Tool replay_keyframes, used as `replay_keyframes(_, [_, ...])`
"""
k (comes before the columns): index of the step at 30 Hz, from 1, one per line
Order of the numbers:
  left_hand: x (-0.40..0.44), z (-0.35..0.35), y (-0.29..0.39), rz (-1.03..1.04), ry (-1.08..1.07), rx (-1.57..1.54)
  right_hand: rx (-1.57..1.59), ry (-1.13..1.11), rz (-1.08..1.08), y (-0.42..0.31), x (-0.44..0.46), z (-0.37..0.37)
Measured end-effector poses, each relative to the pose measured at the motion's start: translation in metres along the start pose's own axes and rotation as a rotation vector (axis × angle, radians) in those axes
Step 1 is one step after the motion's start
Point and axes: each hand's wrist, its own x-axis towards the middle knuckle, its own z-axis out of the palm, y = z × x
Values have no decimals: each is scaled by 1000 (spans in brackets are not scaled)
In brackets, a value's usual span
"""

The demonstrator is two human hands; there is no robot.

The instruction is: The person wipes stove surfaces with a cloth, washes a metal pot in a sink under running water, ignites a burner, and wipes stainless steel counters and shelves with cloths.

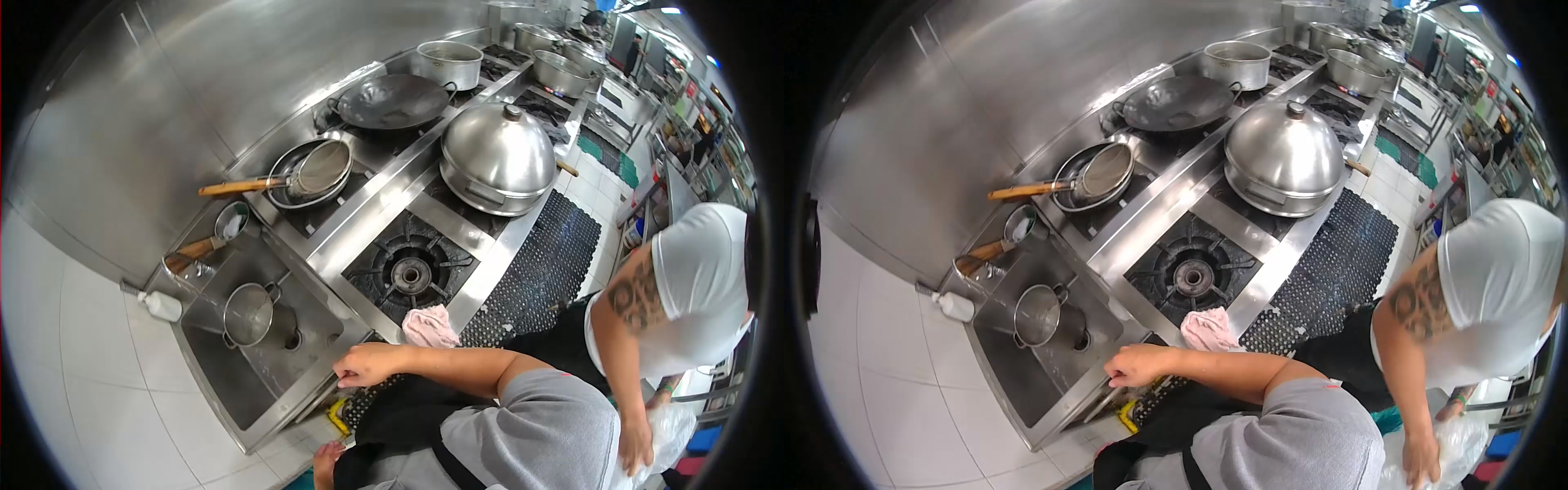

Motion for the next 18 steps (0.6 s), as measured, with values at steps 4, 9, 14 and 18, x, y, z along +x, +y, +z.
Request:
replay_keyframes(4, [26,-12,134,15,-289,-474,5,117,69,3,-4,-30])
replay_keyframes(9, [74,-17,210,50,-667,-341,70,244,206,24,-28,-38])
replay_keyframes(14, [108,2,275,139,-845,-55,139,368,598,11,-79,-46])
replay_keyframes(18, [143,8,305,208,-988,38,94,604,755,5,-115,-26])
